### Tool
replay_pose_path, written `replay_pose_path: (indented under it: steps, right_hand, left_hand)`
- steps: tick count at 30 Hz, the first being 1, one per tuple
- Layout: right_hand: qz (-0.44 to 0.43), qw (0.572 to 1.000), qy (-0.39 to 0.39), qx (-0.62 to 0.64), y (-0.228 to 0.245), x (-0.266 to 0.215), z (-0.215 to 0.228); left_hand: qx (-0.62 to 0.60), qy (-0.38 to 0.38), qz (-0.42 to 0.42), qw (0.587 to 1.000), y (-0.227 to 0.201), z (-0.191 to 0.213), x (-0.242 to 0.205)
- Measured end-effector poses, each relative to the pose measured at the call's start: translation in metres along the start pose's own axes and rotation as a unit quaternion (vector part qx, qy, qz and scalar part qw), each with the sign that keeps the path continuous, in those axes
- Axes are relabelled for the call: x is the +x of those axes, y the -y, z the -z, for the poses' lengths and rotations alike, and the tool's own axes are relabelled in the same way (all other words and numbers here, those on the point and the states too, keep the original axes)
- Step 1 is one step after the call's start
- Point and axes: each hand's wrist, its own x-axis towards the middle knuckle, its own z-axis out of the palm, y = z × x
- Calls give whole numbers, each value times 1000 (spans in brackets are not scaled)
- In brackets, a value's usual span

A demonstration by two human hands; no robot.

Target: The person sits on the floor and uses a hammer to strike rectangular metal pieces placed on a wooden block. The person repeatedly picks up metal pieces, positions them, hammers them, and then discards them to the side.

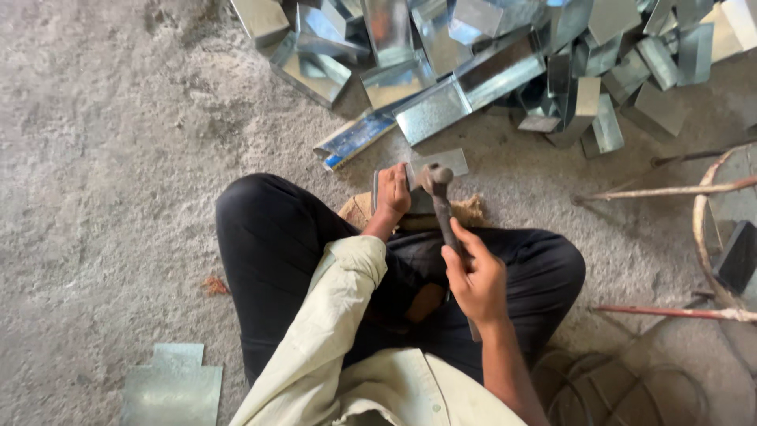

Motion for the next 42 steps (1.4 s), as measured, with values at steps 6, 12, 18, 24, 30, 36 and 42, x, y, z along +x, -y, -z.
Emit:
replay_pose_path:
  steps: [6, 12, 18, 24, 30, 36, 42]
  right_hand:
    - [55, 996, -62, 26, -5, -12, 1]
    - [-18, 999, 8, 34, -17, -1, 0]
    - [-13, 987, -67, 147, -13, -1, 24]
    - [2, 971, -132, 198, -10, 0, 39]
    - [-39, 970, -121, 209, -57, -6, 21]
    - [-30, 991, -88, 92, -133, -2, -21]
    - [-296, 930, -60, 209, -153, -11, -25]
  left_hand:
    - [2, 19, 34, 999, 2, 0, -8]
    - [-2, 25, 31, 999, -10, 4, 7]
    - [231, 119, 77, 963, -83, 11, 35]
    - [471, 161, -16, 867, -102, 11, 42]
    - [480, 185, 9, 857, -97, 9, 37]
    - [493, 209, 44, 843, -103, 7, 50]
    - [492, 224, 31, 841, -101, 11, 48]
